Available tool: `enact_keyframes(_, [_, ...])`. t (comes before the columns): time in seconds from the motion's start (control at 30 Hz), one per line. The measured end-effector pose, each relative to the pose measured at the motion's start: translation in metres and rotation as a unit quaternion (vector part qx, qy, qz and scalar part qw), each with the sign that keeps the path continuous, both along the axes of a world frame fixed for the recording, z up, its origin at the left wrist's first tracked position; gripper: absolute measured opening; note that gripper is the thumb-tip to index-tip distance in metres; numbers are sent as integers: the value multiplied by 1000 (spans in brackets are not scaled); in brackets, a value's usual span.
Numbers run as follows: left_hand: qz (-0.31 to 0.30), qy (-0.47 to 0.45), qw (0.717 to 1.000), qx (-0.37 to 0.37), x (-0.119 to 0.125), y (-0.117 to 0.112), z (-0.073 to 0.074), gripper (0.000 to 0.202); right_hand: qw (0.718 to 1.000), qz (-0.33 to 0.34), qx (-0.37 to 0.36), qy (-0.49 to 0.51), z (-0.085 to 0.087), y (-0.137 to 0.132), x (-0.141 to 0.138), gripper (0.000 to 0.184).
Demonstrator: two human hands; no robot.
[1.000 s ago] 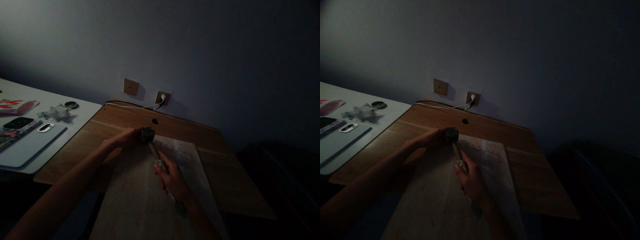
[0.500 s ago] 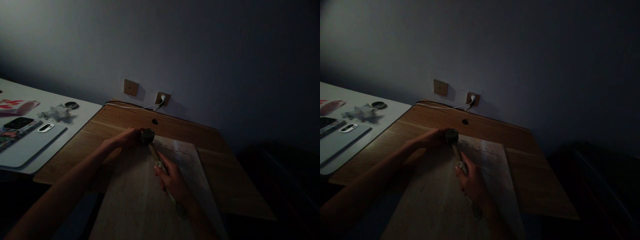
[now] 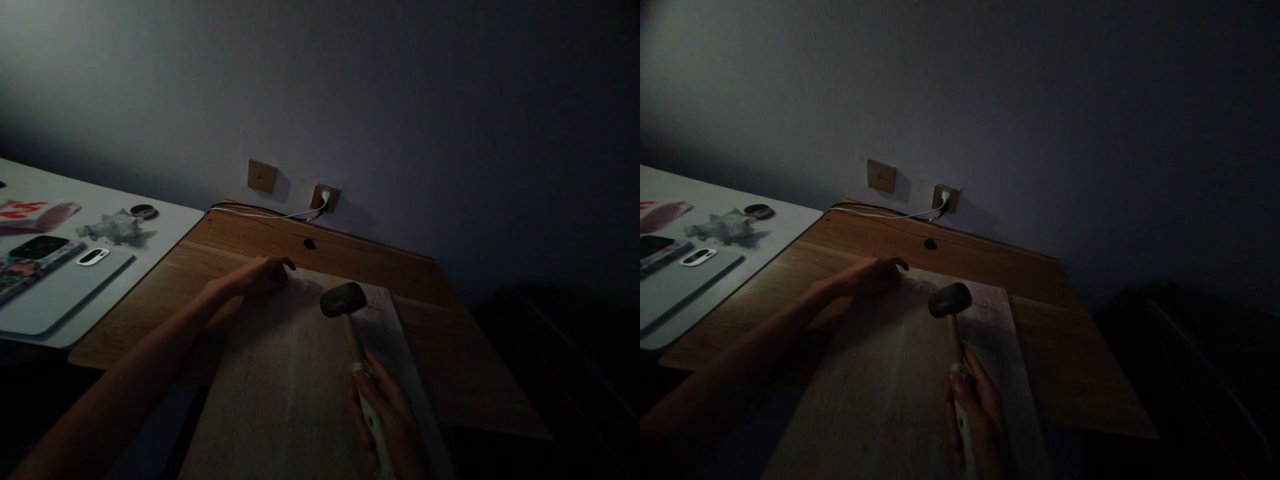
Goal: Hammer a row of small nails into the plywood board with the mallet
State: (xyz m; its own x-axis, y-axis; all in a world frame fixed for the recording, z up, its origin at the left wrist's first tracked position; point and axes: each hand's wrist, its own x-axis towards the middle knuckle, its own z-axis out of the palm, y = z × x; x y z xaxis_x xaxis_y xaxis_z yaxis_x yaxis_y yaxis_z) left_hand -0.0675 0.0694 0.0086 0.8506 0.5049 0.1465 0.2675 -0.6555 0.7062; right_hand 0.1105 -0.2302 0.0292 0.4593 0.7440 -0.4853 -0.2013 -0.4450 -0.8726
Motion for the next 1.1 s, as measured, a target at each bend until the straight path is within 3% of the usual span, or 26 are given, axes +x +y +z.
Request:
enact_keyframes(0.2, [-6,-2,1000,-8,1,0,1,43,997,-63,2,39,-13,-28,12,55])
enact_keyframes(0.37, [-12,-1,1000,-4,2,1,1,42,990,-122,-16,64,-20,-28,9,60])
enact_keyframes(0.47, [-11,4,1000,-1,2,1,0,42,993,-106,-7,61,-30,-31,3,61])
enact_keyframes(0.67, [-8,4,1000,2,3,2,-3,41,984,-105,36,-137,-60,-44,1,81])
enact_keyframes(0.77, [9,16,1000,12,1,-1,-5,44,987,-75,43,-137,-61,-47,-1,89])
enact_keyframes(0.87, [69,27,994,82,-11,-15,-4,42,988,-37,33,-145,-52,-47,-3,90])
enact_keyframes(0.93, [102,22,984,146,-25,-30,-3,37,979,-24,42,-199,-44,-47,-1,80])
enact_keyframes(1.1, [185,38,956,224,-63,-82,-6,38,922,-21,56,-384,-34,-50,28,47])
